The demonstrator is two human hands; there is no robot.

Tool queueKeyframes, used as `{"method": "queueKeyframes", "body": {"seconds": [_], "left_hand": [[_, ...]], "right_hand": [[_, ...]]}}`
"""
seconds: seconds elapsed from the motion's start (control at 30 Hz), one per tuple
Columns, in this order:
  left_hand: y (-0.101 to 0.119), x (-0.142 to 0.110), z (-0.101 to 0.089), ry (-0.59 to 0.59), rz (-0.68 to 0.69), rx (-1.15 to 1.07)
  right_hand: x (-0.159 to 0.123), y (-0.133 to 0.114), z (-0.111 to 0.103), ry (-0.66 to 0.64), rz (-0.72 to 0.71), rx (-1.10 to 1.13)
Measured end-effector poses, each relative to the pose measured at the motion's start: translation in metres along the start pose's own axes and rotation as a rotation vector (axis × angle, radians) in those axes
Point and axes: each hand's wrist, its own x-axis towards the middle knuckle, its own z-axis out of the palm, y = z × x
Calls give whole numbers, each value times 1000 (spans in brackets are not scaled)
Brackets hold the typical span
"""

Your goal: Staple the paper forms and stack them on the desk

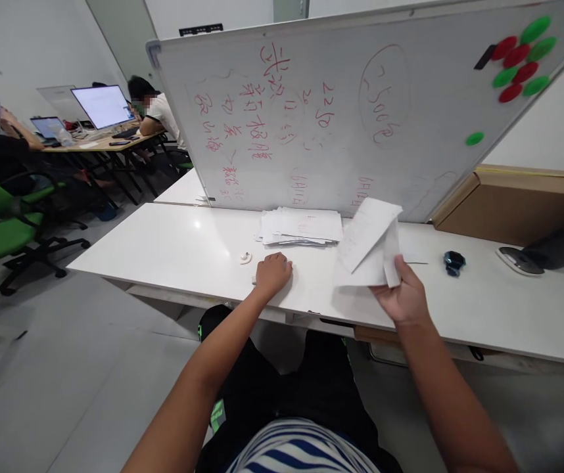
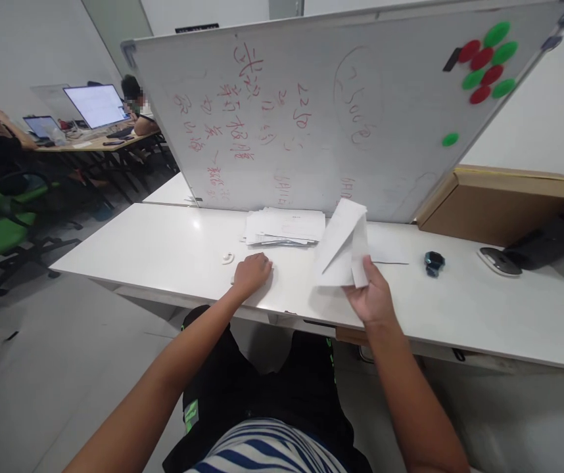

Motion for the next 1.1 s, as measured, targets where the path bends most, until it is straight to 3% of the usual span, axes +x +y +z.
{"method": "queueKeyframes", "body": {"seconds": [0.17,0.33,0.53,0.67,0.8,0.93,1.0,1.1], "left_hand": [[1,-2,-2,-17,-2,-8],[2,-1,-3,-36,-30,-10],[3,-1,-3,-44,-37,-14],[2,-1,-3,-32,-24,-25],[2,-1,-3,-45,-34,-11],[1,0,-2,-43,-30,-14],[1,1,0,-40,-32,-16],[0,2,1,-26,-28,-19]], "right_hand": [[-57,39,2,34,294,176],[-92,68,0,-46,441,219],[-118,73,4,70,362,260],[-124,86,8,181,290,45],[-117,86,2,420,117,-209],[-103,50,-16,664,-215,-655],[-98,28,-21,657,-455,-941],[-92,9,-18,471,-771,-1288]]}}
